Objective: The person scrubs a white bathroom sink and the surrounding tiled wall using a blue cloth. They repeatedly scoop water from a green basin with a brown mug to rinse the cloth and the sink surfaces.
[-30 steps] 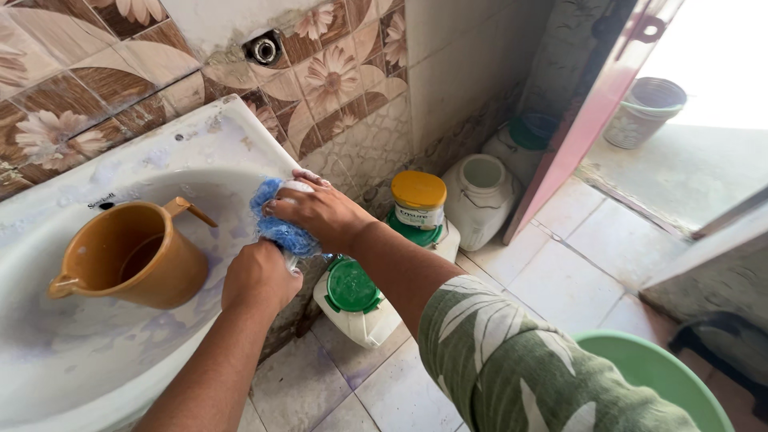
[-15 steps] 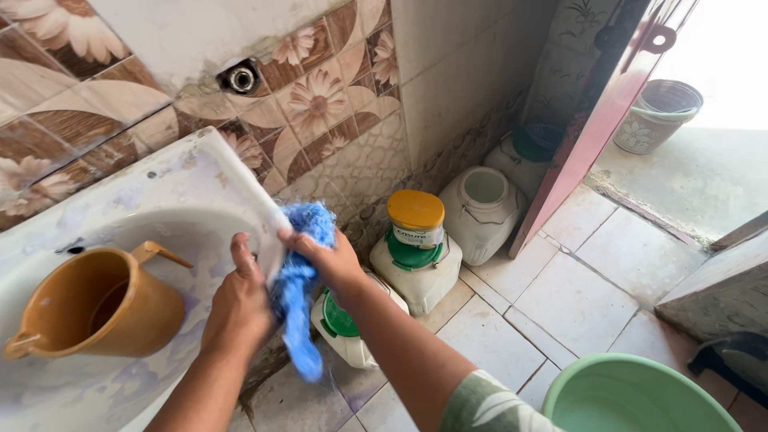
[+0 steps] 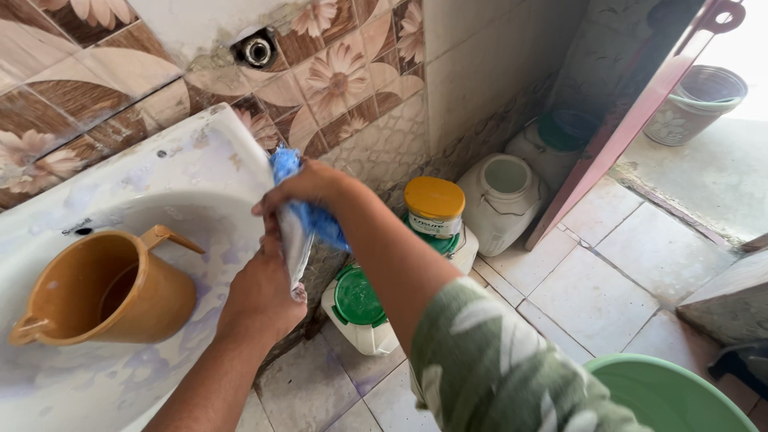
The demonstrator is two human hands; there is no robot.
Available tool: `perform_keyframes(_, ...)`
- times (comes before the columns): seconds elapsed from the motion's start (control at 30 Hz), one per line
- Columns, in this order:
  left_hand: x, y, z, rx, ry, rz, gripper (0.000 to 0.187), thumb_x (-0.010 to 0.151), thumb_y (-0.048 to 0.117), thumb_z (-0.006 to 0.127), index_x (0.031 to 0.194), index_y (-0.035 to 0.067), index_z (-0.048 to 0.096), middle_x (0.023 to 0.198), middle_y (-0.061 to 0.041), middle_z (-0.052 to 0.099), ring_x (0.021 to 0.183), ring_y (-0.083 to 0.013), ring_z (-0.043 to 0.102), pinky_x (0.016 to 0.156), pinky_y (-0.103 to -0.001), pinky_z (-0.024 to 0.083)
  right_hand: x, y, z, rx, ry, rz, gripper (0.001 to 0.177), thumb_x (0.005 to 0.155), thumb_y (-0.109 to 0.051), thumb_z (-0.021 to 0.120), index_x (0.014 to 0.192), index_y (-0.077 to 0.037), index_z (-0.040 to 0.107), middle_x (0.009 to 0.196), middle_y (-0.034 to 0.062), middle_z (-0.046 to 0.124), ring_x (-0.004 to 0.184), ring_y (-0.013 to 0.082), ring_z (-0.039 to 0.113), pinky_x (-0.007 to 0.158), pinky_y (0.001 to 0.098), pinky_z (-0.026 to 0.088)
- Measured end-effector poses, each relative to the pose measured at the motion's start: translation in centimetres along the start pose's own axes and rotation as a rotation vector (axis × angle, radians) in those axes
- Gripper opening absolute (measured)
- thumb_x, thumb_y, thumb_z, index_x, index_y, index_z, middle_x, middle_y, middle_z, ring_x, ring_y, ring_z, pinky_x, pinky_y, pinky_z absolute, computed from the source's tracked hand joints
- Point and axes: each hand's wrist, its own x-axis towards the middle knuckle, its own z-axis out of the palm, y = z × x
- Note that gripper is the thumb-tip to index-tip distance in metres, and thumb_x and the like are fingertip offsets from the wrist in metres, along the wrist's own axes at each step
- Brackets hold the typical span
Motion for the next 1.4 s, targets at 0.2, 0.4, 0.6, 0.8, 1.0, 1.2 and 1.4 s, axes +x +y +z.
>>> perform_keyframes(0.2, -0.2, 0.8, -0.7, 0.031, -0.026, -0.007, 0.119, 0.079, 0.008, 0.078, 0.161, 0.007, -0.009, 0.133, -0.022, 0.061, 0.118, -0.0343, 0.065, 0.102, -0.040, 0.054, -1.3, 2.7, 0.7, 0.635, -0.265, 0.008, 0.066, 0.061, -0.043, 0.087, 0.115, -0.005, 0.078, 0.115, 0.0171, 0.076, 0.096, 0.0276, 0.074, 0.088, 0.0405, 0.059)
perform_keyframes(0.4, -0.6, 1.2, -1.4, 0.009, -0.053, -0.030, 0.121, 0.083, 0.012, 0.075, 0.163, 0.010, -0.017, 0.141, -0.021, 0.056, 0.117, -0.0349, 0.067, 0.101, -0.041, 0.056, -7.3, 2.8, 3.8, 0.508, 0.251, 0.131, 0.073, 0.060, -0.041, 0.087, 0.109, 0.010, 0.070, 0.109, 0.0258, 0.077, 0.087, 0.0287, 0.077, 0.080, 0.0436, 0.064)
perform_keyframes(0.6, -0.4, 0.7, -0.9, 0.044, -0.068, -0.040, 0.117, 0.086, 0.015, 0.072, 0.163, 0.009, -0.016, 0.141, -0.022, 0.056, 0.120, -0.0358, 0.065, 0.104, -0.040, 0.055, 0.0, -0.8, 1.9, -0.044, 0.396, -0.115, 0.088, 0.060, -0.051, 0.092, 0.116, 0.012, 0.066, 0.116, 0.0258, 0.068, 0.103, 0.0320, 0.069, 0.090, 0.0391, 0.058)
perform_keyframes(0.8, -0.5, 0.6, -0.8, 0.015, -0.056, -0.040, 0.113, 0.089, 0.014, 0.068, 0.163, 0.009, -0.016, 0.142, -0.023, 0.055, 0.119, -0.0381, 0.064, 0.103, -0.043, 0.053, 2.8, -0.5, 0.0, 0.254, -0.091, 0.064, 0.082, 0.046, -0.043, 0.088, 0.112, 0.003, 0.077, 0.112, 0.0169, 0.079, 0.098, 0.0314, 0.078, 0.081, 0.0393, 0.061)
perform_keyframes(1.0, -0.5, 0.3, -1.2, -0.023, -0.034, 0.019, 0.114, 0.082, 0.005, 0.071, 0.163, 0.006, -0.010, 0.148, -0.024, 0.049, 0.120, -0.0393, 0.064, 0.104, -0.042, 0.053, 1.7, 3.4, 0.9, 0.871, -0.610, -0.111, 0.057, 0.074, -0.038, 0.089, 0.116, -0.003, 0.075, 0.114, 0.0080, 0.077, 0.107, 0.0203, 0.073, 0.096, 0.0322, 0.058)
perform_keyframes(1.2, -0.2, -0.6, -0.9, -0.050, -0.021, 0.077, 0.118, 0.078, 0.003, 0.075, 0.161, 0.003, -0.009, 0.158, -0.029, 0.031, 0.129, -0.0396, 0.057, 0.107, -0.039, 0.050, -2.0, 1.8, 1.6, 0.518, 0.079, 0.147, 0.052, 0.070, -0.035, 0.089, 0.104, 0.003, 0.079, 0.100, 0.0139, 0.078, 0.090, 0.0265, 0.074, 0.080, 0.0402, 0.061)
perform_keyframes(1.4, 1.4, -0.8, -0.8, -0.176, 0.189, 0.183, 0.117, 0.078, 0.022, 0.080, 0.156, -0.005, -0.002, 0.160, -0.037, 0.001, 0.154, -0.0463, 0.003, 0.125, -0.042, 0.018, -5.4, -1.5, 3.4, -0.183, 0.572, -0.104, 0.080, 0.064, -0.059, 0.085, 0.123, -0.007, 0.070, 0.111, 0.0206, 0.075, 0.107, 0.0349, 0.072, 0.092, 0.0419, 0.057)
